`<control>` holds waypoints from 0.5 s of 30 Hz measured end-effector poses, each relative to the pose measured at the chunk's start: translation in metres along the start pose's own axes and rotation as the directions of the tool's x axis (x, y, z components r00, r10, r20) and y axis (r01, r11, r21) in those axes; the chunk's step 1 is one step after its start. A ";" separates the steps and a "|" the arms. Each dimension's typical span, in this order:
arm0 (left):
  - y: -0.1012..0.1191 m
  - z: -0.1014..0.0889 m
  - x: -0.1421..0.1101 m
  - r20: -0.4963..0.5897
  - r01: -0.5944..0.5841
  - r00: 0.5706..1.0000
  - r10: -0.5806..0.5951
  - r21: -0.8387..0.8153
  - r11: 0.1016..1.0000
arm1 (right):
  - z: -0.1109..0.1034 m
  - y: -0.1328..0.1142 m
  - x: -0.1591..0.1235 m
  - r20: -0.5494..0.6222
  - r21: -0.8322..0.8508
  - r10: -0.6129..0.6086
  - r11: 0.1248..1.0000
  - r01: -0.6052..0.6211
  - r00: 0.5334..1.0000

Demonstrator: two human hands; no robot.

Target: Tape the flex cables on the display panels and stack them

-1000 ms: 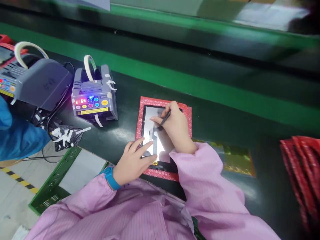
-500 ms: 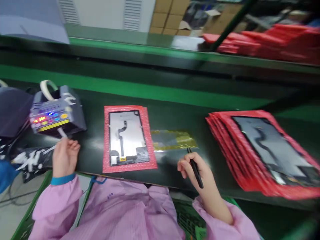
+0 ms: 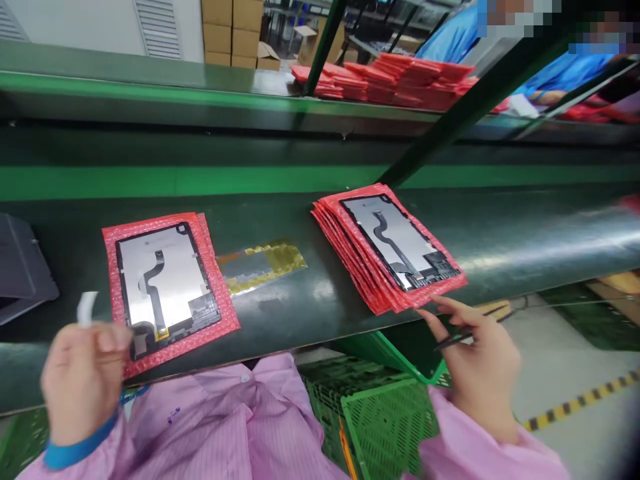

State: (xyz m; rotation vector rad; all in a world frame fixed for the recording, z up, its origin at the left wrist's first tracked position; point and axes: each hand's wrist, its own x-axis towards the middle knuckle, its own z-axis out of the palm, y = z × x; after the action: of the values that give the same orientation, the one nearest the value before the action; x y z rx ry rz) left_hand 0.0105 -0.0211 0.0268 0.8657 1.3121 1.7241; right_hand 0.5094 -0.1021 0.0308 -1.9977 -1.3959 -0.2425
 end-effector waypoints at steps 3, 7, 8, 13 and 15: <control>-0.008 0.063 -0.032 0.431 0.174 0.894 -0.124 -0.079 0.982 | -0.005 0.002 0.014 0.103 0.080 -0.089 0.994 0.081 0.991; -0.027 0.155 -0.070 0.827 0.445 0.534 -0.176 -0.098 0.890 | -0.005 -0.006 0.028 0.030 0.095 -0.130 0.987 0.127 0.991; -0.032 0.180 -0.077 0.862 0.523 0.457 -0.221 -0.059 0.850 | -0.005 -0.011 0.029 0.011 0.110 -0.146 0.984 0.144 0.989; -0.054 0.288 -0.094 0.812 0.739 0.340 -0.475 0.081 0.669 | 0.001 -0.052 0.025 -0.042 0.210 -0.269 0.939 0.271 0.962; -0.061 0.312 -0.093 0.756 0.730 0.430 -0.493 0.030 0.683 | 0.005 -0.070 0.018 -0.002 0.262 -0.337 0.909 0.325 0.942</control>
State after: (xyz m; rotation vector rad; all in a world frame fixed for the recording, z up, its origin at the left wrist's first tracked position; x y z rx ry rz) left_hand 0.3357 0.0410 0.0353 0.6292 0.6347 0.7802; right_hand 0.4534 -0.0714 0.0661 -1.5562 -1.6997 -0.1564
